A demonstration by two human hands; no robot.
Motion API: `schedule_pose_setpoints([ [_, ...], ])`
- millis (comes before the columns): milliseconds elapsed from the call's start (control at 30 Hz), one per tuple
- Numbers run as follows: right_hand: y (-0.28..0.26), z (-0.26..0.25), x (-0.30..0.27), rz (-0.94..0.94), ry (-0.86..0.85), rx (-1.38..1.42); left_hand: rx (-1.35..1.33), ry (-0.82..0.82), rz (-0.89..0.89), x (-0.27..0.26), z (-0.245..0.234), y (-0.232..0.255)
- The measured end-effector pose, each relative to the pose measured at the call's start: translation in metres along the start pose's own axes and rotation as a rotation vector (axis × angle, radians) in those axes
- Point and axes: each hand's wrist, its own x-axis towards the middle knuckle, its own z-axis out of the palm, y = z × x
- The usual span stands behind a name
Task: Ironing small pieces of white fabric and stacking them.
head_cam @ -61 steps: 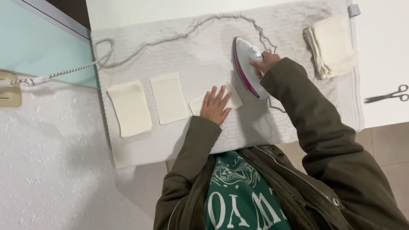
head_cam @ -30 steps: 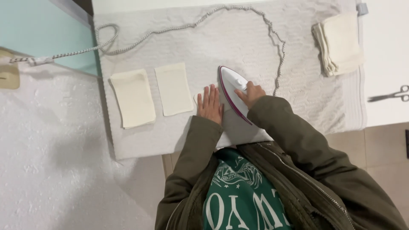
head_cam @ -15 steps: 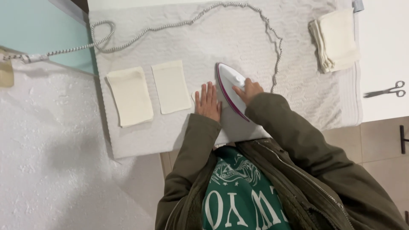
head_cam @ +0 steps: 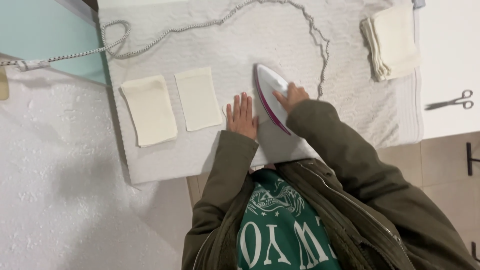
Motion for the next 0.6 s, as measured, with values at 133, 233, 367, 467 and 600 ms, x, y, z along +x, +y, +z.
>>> schedule_pose_setpoints([
  [133, 0.006, -0.005, 0.006, -0.014, -0.037, -0.037, 0.015, -0.039, 0.003, 0.002, -0.005, -0.002],
  [233, 0.005, -0.007, 0.003, 0.051, -0.002, -0.028, 0.019, -0.035, 0.005, -0.001, -0.004, 0.0],
  [367, 0.011, -0.01, 0.011, 0.035, -0.057, -0.048, 0.041, -0.007, 0.011, 0.003, 0.001, -0.002],
  [467, 0.009, -0.014, 0.0, 0.072, -0.071, -0.022, 0.047, -0.024, 0.02, -0.004, 0.0, 0.001],
  [600, 0.042, -0.011, 0.002, 0.003, -0.061, -0.085, 0.07, -0.025, 0.009, 0.002, 0.001, -0.002],
])
